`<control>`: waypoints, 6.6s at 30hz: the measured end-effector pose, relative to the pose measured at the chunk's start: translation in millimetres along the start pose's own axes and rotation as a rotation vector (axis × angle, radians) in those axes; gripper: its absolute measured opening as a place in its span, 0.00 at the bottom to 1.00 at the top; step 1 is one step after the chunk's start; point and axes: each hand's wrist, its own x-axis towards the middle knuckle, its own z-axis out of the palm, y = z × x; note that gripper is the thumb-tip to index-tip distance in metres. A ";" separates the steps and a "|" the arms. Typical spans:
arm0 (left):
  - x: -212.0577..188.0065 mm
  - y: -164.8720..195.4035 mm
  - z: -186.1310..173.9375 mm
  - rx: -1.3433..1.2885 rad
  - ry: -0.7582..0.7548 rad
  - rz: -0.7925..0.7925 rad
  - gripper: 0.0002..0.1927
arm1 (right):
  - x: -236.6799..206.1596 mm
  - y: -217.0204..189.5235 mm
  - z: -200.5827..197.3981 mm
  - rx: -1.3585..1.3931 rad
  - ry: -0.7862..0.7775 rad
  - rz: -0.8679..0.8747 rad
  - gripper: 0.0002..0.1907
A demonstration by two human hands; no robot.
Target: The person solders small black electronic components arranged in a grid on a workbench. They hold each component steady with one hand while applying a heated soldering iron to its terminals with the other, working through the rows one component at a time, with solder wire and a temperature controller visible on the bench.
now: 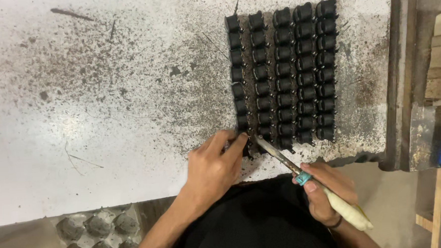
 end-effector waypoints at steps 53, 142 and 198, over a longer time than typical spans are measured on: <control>2.9 -1.8 -0.6 0.066 -0.209 0.028 0.15 | 17.9 10.7 -22.2 0.090 0.024 -0.126 0.15; 31.8 -23.4 18.0 0.094 0.059 -0.032 0.20 | 58.0 22.3 12.8 0.426 0.176 0.200 0.17; 30.5 -35.2 32.3 0.009 -0.087 -0.079 0.13 | 73.0 -5.5 11.8 0.152 0.045 0.016 0.17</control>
